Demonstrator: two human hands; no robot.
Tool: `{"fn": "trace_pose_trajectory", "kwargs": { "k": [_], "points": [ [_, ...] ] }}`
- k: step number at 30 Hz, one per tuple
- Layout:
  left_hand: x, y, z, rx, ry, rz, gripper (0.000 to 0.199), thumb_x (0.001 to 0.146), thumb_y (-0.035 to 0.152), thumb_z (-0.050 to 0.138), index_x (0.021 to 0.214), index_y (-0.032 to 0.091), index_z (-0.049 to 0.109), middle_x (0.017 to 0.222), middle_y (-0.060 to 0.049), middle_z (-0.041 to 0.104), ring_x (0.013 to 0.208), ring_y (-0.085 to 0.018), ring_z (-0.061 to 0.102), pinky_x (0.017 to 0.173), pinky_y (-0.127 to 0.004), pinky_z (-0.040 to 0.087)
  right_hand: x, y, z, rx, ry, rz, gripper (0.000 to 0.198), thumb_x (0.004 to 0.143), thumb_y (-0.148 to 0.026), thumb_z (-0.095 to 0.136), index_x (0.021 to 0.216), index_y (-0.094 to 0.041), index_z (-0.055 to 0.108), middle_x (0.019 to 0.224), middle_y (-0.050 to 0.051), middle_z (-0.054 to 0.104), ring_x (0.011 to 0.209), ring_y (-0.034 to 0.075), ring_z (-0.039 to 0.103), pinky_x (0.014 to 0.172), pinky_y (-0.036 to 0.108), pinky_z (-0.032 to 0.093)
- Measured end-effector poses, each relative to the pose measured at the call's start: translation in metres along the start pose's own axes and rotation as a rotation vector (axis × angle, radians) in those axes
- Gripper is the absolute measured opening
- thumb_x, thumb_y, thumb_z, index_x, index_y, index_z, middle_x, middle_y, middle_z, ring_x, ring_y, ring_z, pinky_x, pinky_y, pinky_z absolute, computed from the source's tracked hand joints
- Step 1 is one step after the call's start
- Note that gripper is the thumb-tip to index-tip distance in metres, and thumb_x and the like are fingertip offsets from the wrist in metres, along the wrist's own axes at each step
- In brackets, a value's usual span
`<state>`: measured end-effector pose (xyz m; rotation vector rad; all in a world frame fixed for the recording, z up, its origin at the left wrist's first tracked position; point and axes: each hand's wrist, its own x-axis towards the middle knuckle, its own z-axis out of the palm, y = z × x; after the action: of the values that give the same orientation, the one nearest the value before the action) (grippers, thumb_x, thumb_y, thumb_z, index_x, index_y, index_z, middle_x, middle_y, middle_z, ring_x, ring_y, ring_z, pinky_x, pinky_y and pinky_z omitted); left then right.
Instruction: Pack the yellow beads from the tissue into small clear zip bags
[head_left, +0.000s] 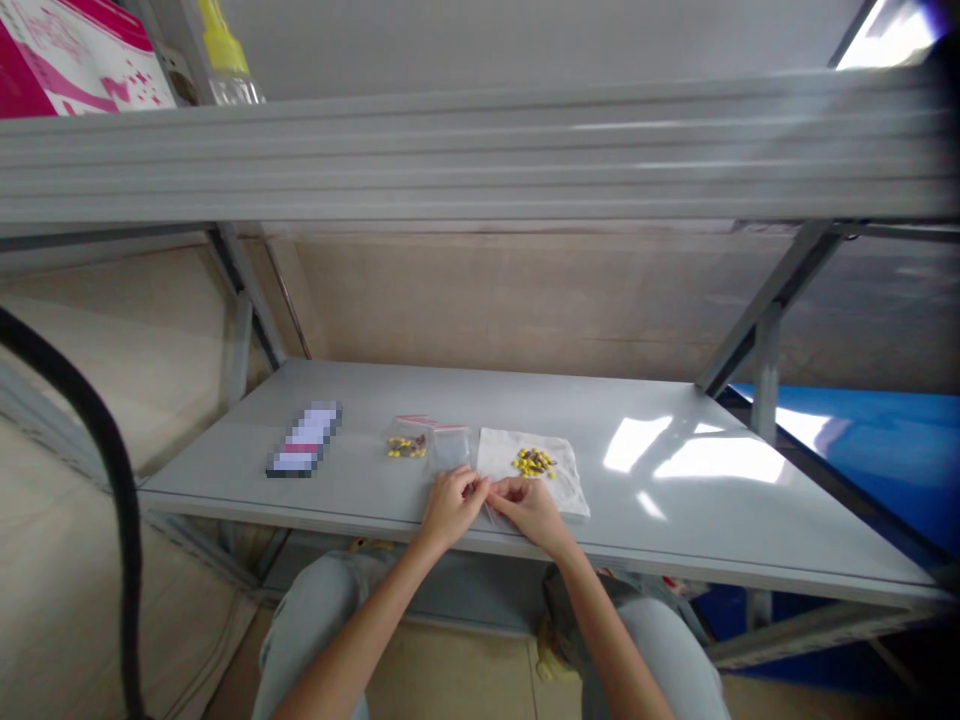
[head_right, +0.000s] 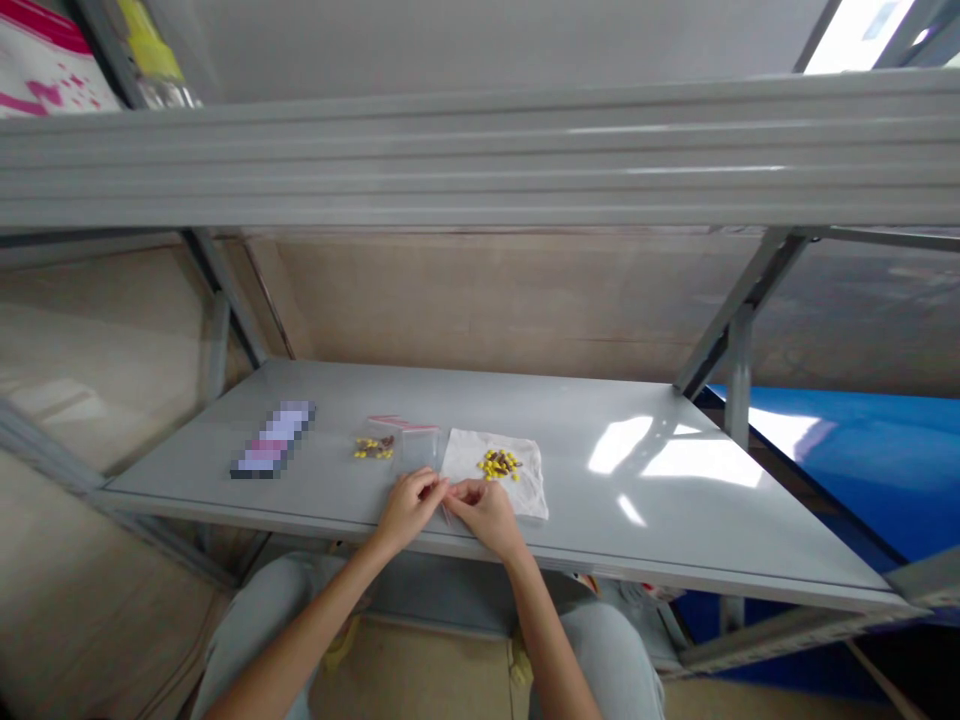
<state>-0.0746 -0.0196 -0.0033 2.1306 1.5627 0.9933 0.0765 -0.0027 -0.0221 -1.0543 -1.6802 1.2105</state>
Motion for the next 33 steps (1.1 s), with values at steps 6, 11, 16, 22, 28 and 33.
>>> {"fn": "trace_pose_trajectory", "kwargs": {
  "k": [6, 11, 16, 22, 28, 33],
  "points": [
    [-0.002, -0.004, 0.002, -0.036, -0.006, -0.006, 0.041, 0.093, 0.038, 0.033, 0.065, 0.017, 0.055, 0.071, 0.000, 0.058, 0.072, -0.014, 0.054, 0.069, -0.025, 0.035, -0.002, -0.005, 0.001, 0.046, 0.017, 0.006, 0.041, 0.071, -0.053, 0.062, 0.067, -0.012, 0.066, 0.051, -0.001, 0.054, 0.044, 0.007, 0.037, 0.041, 0.020, 0.028],
    [-0.002, -0.005, 0.002, -0.073, -0.028, -0.032, 0.041, 0.093, 0.039, 0.031, 0.069, 0.018, 0.055, 0.076, -0.001, 0.061, 0.076, -0.015, 0.055, 0.074, -0.026, 0.036, -0.002, -0.008, 0.000, 0.059, 0.011, 0.013, 0.043, 0.070, -0.056, 0.062, 0.065, -0.013, 0.065, 0.049, -0.002, 0.052, 0.041, 0.006, 0.034, 0.040, 0.020, 0.026],
    [0.000, -0.007, 0.001, -0.200, -0.055, -0.036, 0.040, 0.093, 0.038, 0.028, 0.068, 0.018, 0.052, 0.072, -0.001, 0.057, 0.072, -0.015, 0.053, 0.068, -0.025, 0.038, -0.002, -0.010, 0.001, 0.074, 0.020, 0.018, 0.042, 0.074, -0.055, 0.059, 0.074, -0.013, 0.065, 0.051, -0.002, 0.054, 0.039, 0.006, 0.035, 0.037, 0.019, 0.027],
    [0.001, -0.007, 0.001, -0.310, 0.021, -0.072, 0.035, 0.093, 0.037, 0.030, 0.072, 0.018, 0.051, 0.072, -0.002, 0.057, 0.071, -0.015, 0.053, 0.066, -0.024, 0.040, -0.004, -0.012, 0.006, -0.102, 0.171, -0.095, 0.032, 0.076, -0.043, 0.060, 0.088, -0.015, 0.069, 0.083, 0.007, 0.070, 0.055, 0.013, 0.058, 0.053, 0.024, 0.046],
    [0.000, -0.001, 0.000, -0.224, 0.012, -0.013, 0.026, 0.089, 0.030, 0.039, 0.071, 0.018, 0.053, 0.073, -0.001, 0.056, 0.071, -0.014, 0.052, 0.067, -0.024, 0.039, -0.008, -0.005, 0.009, -0.277, 0.223, -0.161, 0.027, 0.080, -0.035, 0.054, 0.090, -0.017, 0.071, 0.086, 0.007, 0.072, 0.062, 0.017, 0.064, 0.064, 0.029, 0.050],
    [-0.001, 0.003, -0.002, -0.132, 0.029, -0.005, 0.024, 0.088, 0.025, 0.039, 0.069, 0.018, 0.051, 0.073, 0.000, 0.054, 0.073, -0.014, 0.051, 0.069, -0.025, 0.039, -0.012, -0.008, 0.013, -0.390, 0.295, -0.192, 0.026, 0.080, -0.032, 0.054, 0.098, -0.020, 0.069, 0.087, 0.006, 0.072, 0.064, 0.017, 0.064, 0.067, 0.028, 0.049]
  ]
}}
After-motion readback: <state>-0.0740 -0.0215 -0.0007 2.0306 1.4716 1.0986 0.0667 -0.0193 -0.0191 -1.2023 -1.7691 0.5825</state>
